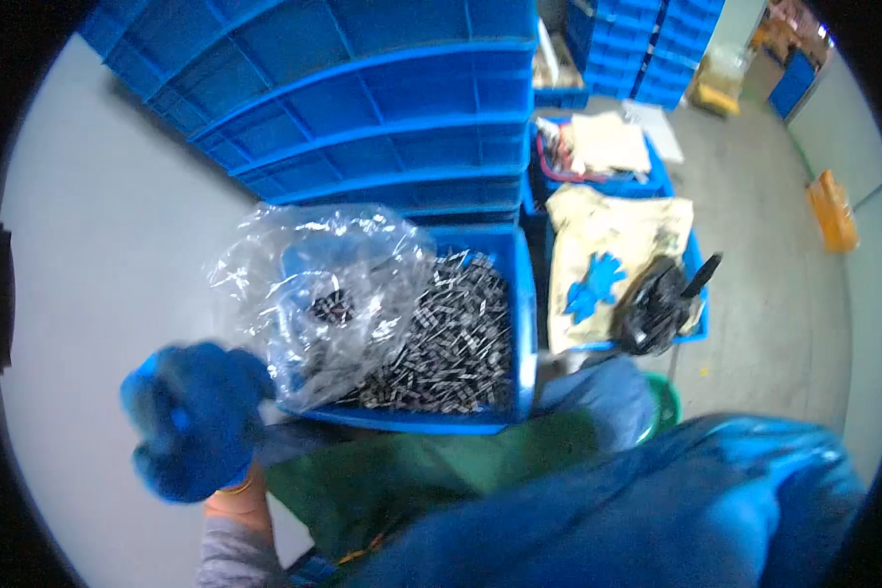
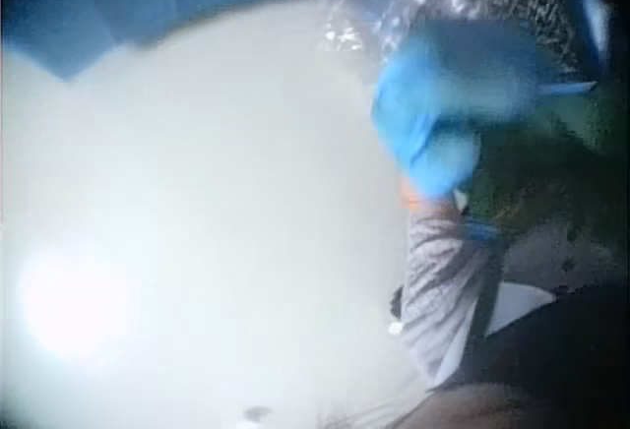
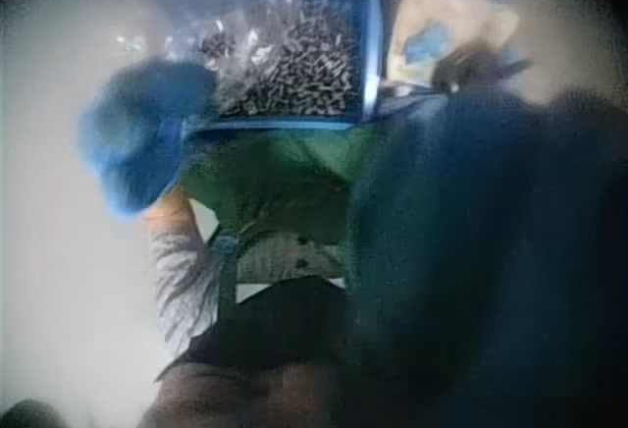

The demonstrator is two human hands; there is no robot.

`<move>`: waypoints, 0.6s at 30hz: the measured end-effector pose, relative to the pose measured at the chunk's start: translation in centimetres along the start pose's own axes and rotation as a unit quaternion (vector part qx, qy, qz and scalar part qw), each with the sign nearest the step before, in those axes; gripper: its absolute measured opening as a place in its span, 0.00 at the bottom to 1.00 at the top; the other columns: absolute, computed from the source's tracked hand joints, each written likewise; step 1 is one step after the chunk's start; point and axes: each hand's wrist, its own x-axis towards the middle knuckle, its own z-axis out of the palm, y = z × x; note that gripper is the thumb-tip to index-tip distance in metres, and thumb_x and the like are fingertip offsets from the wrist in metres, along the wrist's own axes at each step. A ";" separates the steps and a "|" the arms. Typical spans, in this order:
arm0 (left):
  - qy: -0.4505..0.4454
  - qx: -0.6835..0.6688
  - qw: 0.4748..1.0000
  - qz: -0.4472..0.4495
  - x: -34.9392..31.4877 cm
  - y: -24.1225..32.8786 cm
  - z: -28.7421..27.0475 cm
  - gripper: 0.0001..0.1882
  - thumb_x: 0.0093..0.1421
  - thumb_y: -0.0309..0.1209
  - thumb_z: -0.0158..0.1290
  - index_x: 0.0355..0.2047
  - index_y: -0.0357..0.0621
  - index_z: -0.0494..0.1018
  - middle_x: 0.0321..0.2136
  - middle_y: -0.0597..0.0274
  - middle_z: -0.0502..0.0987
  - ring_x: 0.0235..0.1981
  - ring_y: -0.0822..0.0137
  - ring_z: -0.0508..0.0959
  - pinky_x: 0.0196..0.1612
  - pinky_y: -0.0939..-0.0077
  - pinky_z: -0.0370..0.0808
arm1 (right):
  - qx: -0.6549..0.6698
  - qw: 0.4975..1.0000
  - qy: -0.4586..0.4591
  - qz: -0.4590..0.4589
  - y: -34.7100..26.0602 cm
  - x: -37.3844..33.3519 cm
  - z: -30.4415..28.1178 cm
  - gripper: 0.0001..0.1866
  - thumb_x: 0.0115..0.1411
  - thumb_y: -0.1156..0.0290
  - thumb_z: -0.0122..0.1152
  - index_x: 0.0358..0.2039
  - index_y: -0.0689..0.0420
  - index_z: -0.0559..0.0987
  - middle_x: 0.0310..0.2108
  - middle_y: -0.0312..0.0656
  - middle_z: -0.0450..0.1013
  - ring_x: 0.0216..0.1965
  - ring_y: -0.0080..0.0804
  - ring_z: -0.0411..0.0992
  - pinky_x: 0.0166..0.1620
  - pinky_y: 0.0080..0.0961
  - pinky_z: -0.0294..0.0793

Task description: The person sits on the floor and repeatedly picks small metal fasteners from a blue bin, inserts them into a cylindrical metal tool, and places the tool back into the bin. The person handles the fasteners one at a time throughout the clip.

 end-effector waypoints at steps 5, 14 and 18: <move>-0.034 0.102 0.983 0.150 -4.8 5.6 -1.3 0.11 0.51 0.42 0.49 0.18 0.57 0.61 0.18 0.70 0.62 0.17 0.70 0.61 0.23 0.74 0.58 | -0.019 0.999 -0.006 0.025 -1.5 -4.0 0.8 0.12 0.55 0.70 0.46 0.36 0.61 0.72 0.34 0.42 0.70 0.37 0.30 0.68 0.40 0.24 0.67; -0.015 0.096 0.994 0.052 -10.3 4.5 -4.5 0.11 0.52 0.39 0.45 0.22 0.51 0.57 0.25 0.65 0.59 0.26 0.68 0.57 0.32 0.70 0.55 | -0.036 0.993 0.045 0.104 -2.4 -11.3 1.1 0.12 0.54 0.68 0.47 0.35 0.60 0.72 0.34 0.41 0.70 0.36 0.27 0.68 0.38 0.24 0.68; 0.002 0.076 0.997 0.013 -9.4 1.1 -2.2 0.11 0.53 0.39 0.44 0.23 0.48 0.57 0.25 0.64 0.59 0.26 0.67 0.59 0.34 0.69 0.58 | 0.043 0.992 0.059 0.103 -0.2 -15.1 -0.3 0.11 0.54 0.67 0.47 0.35 0.59 0.72 0.35 0.40 0.70 0.36 0.26 0.68 0.38 0.23 0.68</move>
